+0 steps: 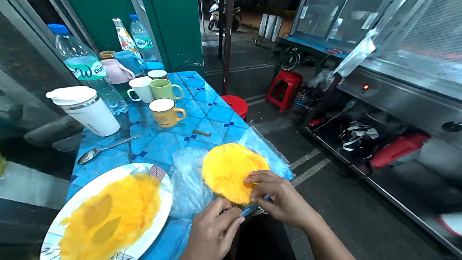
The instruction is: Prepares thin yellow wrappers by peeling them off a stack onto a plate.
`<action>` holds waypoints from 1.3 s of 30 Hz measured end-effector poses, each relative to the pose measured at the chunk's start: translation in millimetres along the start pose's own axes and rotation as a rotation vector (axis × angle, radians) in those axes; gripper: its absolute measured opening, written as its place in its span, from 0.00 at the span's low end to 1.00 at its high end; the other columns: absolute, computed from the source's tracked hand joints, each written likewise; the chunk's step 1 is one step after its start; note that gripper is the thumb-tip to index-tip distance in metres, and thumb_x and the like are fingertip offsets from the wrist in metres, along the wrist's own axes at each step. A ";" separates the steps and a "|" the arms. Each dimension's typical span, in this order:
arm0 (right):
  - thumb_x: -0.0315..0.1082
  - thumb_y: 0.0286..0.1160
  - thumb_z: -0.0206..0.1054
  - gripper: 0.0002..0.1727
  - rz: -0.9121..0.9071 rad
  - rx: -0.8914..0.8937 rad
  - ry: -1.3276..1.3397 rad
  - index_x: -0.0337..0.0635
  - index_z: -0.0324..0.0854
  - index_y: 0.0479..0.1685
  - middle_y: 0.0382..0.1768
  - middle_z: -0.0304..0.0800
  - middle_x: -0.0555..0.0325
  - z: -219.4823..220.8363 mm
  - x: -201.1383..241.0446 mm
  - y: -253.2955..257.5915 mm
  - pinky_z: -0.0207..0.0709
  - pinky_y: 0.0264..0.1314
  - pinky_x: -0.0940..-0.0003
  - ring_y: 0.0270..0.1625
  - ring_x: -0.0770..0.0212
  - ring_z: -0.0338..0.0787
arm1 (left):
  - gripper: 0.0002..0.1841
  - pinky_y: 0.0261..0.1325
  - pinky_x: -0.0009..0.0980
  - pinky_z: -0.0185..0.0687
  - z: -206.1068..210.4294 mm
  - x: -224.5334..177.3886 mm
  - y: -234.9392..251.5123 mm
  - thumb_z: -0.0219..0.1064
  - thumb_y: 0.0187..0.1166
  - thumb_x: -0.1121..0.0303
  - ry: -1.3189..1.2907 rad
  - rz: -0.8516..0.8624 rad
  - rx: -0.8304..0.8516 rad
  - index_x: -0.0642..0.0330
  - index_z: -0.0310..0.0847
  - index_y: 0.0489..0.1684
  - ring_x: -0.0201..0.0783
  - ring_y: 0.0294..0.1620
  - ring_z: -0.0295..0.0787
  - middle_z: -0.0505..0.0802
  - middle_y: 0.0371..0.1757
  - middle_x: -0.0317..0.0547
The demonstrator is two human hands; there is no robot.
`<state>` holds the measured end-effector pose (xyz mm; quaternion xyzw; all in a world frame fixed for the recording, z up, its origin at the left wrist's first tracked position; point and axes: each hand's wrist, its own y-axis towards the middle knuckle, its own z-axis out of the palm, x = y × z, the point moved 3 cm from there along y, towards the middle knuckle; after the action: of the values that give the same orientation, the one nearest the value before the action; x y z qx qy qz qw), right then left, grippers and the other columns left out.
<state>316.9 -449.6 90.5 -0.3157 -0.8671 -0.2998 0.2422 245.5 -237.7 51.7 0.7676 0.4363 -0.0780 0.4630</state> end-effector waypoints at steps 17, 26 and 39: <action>0.35 0.77 0.70 0.07 0.018 -0.093 0.061 0.46 0.92 0.36 0.58 0.94 0.64 2.7 -1.6 -0.5 0.86 0.67 0.68 0.65 0.68 0.89 | 0.11 0.33 0.24 0.83 1.8 2.6 -1.0 0.66 0.84 0.57 0.124 -0.049 -0.043 0.46 0.94 0.46 0.28 0.34 0.87 0.90 0.37 0.38; 0.36 0.76 0.71 0.06 0.050 -0.144 0.089 0.48 0.92 0.35 0.56 0.95 0.64 4.0 -1.7 -0.3 0.87 0.67 0.67 0.64 0.67 0.91 | 0.13 0.30 0.25 0.82 2.6 0.9 1.2 0.63 0.85 0.56 0.154 -0.060 -0.045 0.45 0.94 0.53 0.30 0.32 0.86 0.89 0.36 0.38; 0.44 0.73 0.72 0.08 0.046 -0.048 -0.448 0.52 0.90 0.38 0.52 0.95 0.67 26.7 36.9 19.3 0.85 0.66 0.60 0.64 0.63 0.90 | 0.19 0.28 0.27 0.84 1.6 3.2 -0.2 0.65 0.82 0.54 0.174 -0.121 -0.069 0.52 0.89 0.64 0.31 0.29 0.86 0.91 0.39 0.40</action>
<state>298.9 -404.9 101.2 -0.3999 -0.8843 -0.2372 0.0428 247.8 -237.0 49.0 0.7272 0.5230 -0.0239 0.4440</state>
